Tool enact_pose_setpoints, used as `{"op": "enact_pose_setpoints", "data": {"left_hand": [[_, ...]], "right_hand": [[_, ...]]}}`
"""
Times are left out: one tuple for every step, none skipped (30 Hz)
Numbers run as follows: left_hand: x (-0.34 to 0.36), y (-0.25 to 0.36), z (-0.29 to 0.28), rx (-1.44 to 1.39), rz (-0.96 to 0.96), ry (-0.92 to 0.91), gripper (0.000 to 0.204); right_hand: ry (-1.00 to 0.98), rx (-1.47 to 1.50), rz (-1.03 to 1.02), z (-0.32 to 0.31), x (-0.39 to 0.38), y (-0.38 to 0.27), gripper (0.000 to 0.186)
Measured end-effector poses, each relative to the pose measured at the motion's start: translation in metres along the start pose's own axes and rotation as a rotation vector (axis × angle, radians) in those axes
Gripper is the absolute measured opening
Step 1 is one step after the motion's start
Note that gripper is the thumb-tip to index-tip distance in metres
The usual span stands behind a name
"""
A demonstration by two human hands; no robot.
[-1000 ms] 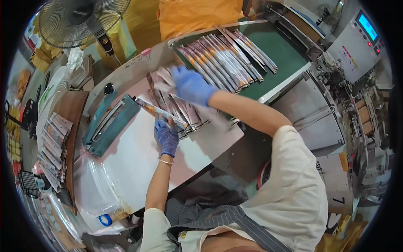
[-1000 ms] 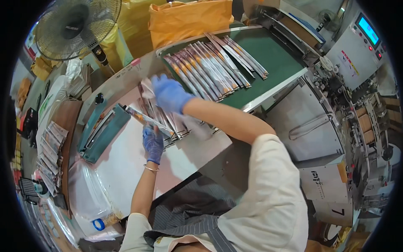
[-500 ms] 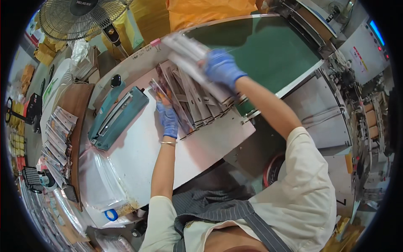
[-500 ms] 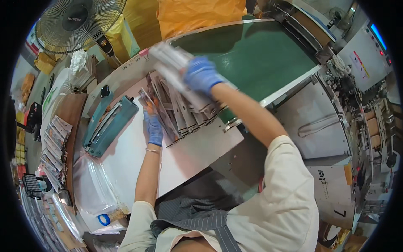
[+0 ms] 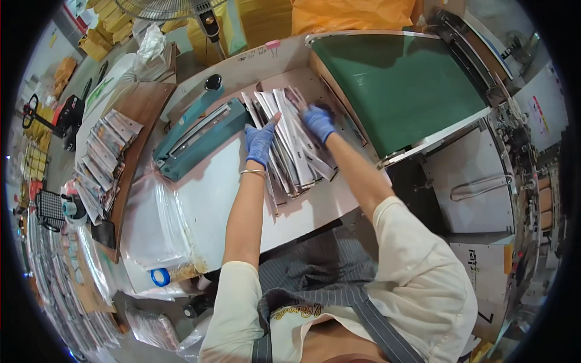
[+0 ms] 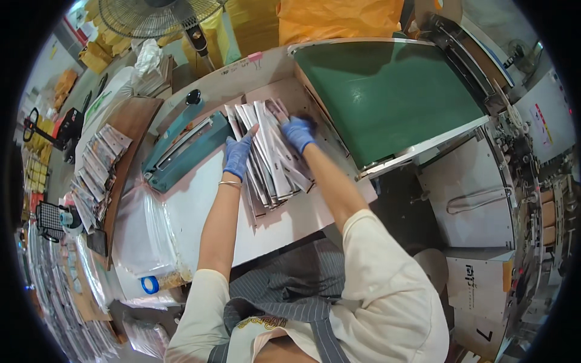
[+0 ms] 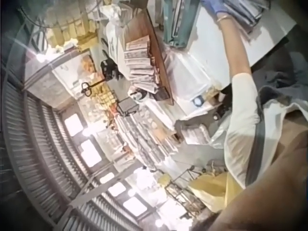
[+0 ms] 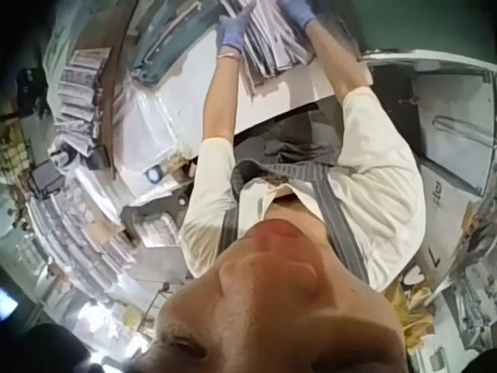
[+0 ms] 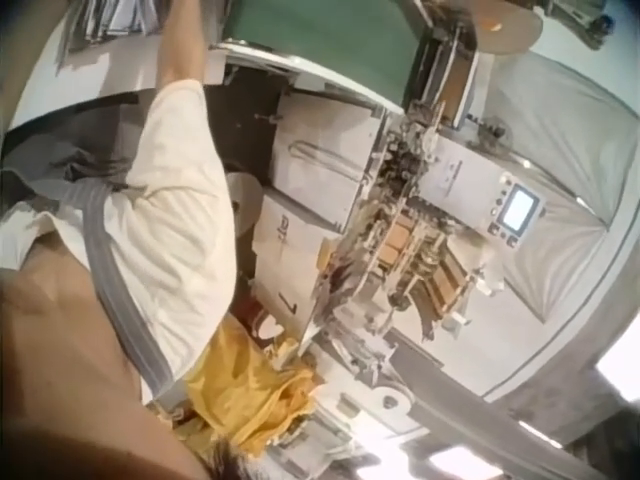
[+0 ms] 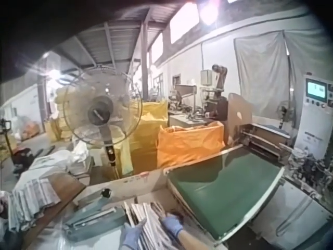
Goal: The recorder is packing bundles of thin materials into plastic bags and sealing them at a warehouse workstation.
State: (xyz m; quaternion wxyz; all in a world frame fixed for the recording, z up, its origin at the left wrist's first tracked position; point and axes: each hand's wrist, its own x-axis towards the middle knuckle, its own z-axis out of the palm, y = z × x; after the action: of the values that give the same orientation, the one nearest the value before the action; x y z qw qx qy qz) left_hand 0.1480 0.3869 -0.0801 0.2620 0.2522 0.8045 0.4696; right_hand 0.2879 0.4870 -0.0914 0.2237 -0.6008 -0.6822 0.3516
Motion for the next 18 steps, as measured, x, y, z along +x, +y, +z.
{"op": "enact_pose_setpoints", "data": {"left_hand": [[-0.006, -0.006, -0.002, -0.048, 0.006, -0.024, 0.122], [-0.009, -0.008, -0.004, -0.058, 0.038, -0.005, 0.111], [-0.013, -0.013, -0.008, -0.058, 0.029, 0.002, 0.111], [-0.013, -0.024, -0.016, -0.193, 0.026, -0.033, 0.105], [-0.014, -0.030, -0.022, -0.331, 0.029, -0.073, 0.098], [-0.029, -0.021, -0.028, -0.252, 0.003, -0.186, 0.122], [-0.025, -0.029, -0.026, -0.101, 0.061, -0.082, 0.124], [-0.034, -0.015, -0.008, -0.022, 0.088, -0.045, 0.116], [-0.048, -0.003, 0.002, 0.062, 0.099, 0.003, 0.107], [-0.059, 0.008, -0.017, 0.069, 0.007, -0.099, 0.116], [-0.050, -0.011, -0.030, 0.001, 0.044, 0.031, 0.102], [-0.053, -0.018, -0.032, -0.275, 0.129, -0.095, 0.089], [-0.063, -0.013, -0.016, -0.562, 0.234, -0.273, 0.076], [-0.071, -0.023, 0.003, -0.604, 0.267, -0.356, 0.047], [-0.120, -0.036, -0.051, -0.620, -0.007, -0.511, 0.062], [-0.164, -0.044, -0.084, -0.508, -0.084, -0.493, 0.056], [-0.210, -0.047, -0.105, -0.587, -0.113, -0.603, 0.052], [-0.247, -0.069, -0.111, -0.442, -0.078, -0.486, 0.049]], "right_hand": [[0.006, -0.174, -0.115, 0.010, -0.014, -0.003, 0.067], [0.068, -0.092, -0.197, 0.020, -0.026, -0.008, 0.061], [0.058, -0.095, -0.199, 0.016, -0.030, -0.009, 0.061], [0.031, -0.164, -0.200, 0.010, -0.031, -0.015, 0.061], [0.012, -0.235, -0.199, -0.001, -0.026, -0.020, 0.060], [-0.090, -0.327, -0.080, -0.021, -0.014, -0.014, 0.058], [-0.080, -0.320, -0.104, -0.023, -0.010, -0.010, 0.058], [-0.012, -0.131, -0.073, -0.030, 0.000, 0.016, 0.064], [0.035, 0.057, -0.046, -0.031, 0.001, 0.034, 0.069], [-0.041, 0.059, -0.064, -0.017, -0.018, 0.017, 0.074], [-0.144, 0.064, -0.114, 0.005, -0.052, -0.024, 0.079], [-0.126, 0.173, -0.079, 0.016, -0.072, -0.035, 0.069], [-0.254, 0.509, -0.070, 0.019, -0.068, 0.004, 0.067], [-0.374, 0.852, -0.070, 0.022, -0.063, 0.042, 0.065], [-0.444, 1.012, 0.030, 0.011, -0.148, 0.014, 0.058], [-0.659, 0.949, 0.195, -0.020, -0.196, 0.014, 0.051], [-0.653, 0.818, 0.447, -0.038, -0.242, 0.032, 0.047], [-0.772, 0.871, 0.341, -0.041, -0.272, 0.068, 0.057]]}}
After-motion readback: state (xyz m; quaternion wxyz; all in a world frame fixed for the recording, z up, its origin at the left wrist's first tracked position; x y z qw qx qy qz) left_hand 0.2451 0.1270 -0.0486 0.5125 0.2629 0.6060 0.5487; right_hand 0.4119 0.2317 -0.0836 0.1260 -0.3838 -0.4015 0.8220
